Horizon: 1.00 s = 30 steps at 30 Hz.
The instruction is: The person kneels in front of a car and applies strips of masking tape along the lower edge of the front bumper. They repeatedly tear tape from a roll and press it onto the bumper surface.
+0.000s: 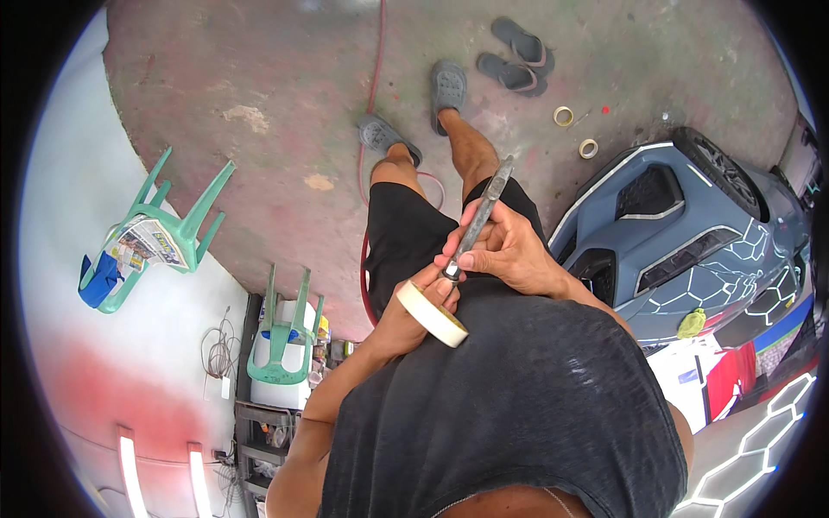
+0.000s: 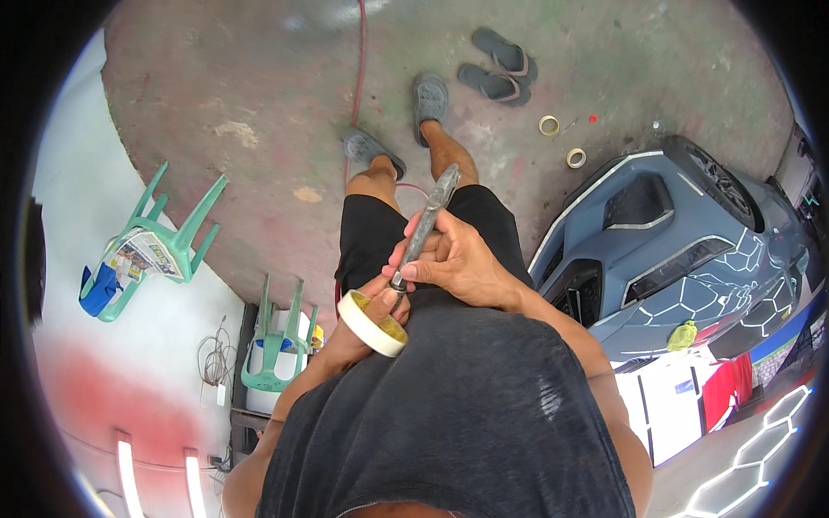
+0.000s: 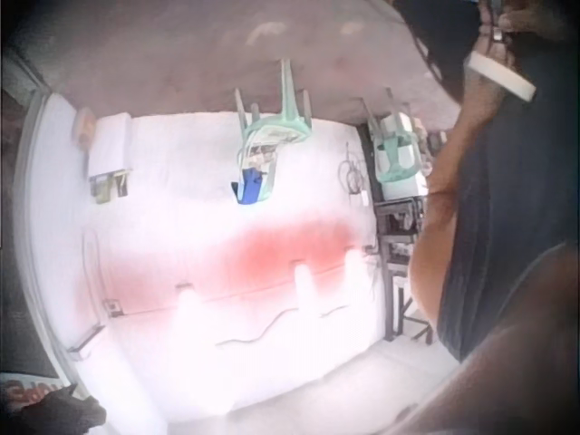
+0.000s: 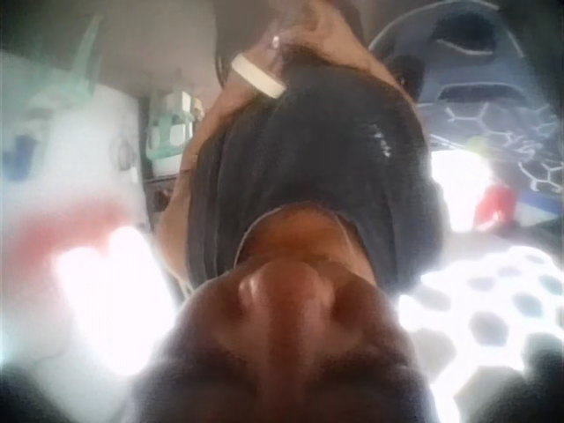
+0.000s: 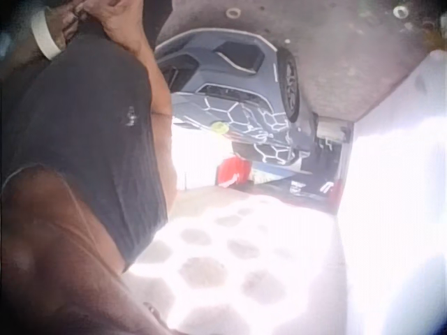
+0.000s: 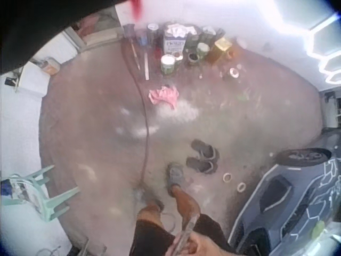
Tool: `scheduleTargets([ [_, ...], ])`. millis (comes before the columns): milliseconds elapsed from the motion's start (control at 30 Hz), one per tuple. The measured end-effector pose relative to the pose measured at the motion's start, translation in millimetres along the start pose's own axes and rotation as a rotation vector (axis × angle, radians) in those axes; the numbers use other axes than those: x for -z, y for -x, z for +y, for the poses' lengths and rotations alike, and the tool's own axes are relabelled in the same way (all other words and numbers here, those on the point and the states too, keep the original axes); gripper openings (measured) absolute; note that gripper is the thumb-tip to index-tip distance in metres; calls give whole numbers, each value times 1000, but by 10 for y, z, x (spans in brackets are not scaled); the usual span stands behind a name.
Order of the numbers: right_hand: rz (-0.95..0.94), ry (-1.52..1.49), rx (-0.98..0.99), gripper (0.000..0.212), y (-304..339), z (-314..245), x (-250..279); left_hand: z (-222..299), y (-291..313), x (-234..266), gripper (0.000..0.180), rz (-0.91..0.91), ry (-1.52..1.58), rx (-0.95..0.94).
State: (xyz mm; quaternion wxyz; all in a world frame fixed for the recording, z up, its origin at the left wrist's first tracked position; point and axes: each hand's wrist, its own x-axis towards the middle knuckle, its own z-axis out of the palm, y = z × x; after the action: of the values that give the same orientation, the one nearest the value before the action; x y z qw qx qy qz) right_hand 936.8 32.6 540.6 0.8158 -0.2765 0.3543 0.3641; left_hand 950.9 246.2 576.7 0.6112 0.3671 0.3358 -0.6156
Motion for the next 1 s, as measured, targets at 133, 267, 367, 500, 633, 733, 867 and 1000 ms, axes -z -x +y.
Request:
scheduleTargets([
  [133, -18, -12, 7, 49, 155, -95, -138, 38, 227, -155, 24, 73, -473, -183],
  [267, -73, -111, 71, 44, 220, -95, -299, 116, 442, -270, 27, 120, -709, -388],
  [367, -62, -123, 153, 39, 276, -68, -493, 126, 544, -325, 27, 163, -653, -477],
  [500, 233, -311, 243, 30, 300, -152, -965, 198, 663, -441, 20, 86, -661, -452],
  [633, 373, -322, 186, 47, 367, -350, -1190, 253, 768, -479, 18, 48, -677, -491],
  [733, 381, -327, 187, 51, 426, -438, -1253, 340, 840, -579, 18, 41, -641, -438],
  [867, 305, -294, 226, 47, 466, -537, -1262, 294, 772, -430, 26, -149, -212, -164],
  [1000, 257, -309, 253, 51, 464, -617, -1273, 319, 672, -417, 32, -217, 6, -25],
])
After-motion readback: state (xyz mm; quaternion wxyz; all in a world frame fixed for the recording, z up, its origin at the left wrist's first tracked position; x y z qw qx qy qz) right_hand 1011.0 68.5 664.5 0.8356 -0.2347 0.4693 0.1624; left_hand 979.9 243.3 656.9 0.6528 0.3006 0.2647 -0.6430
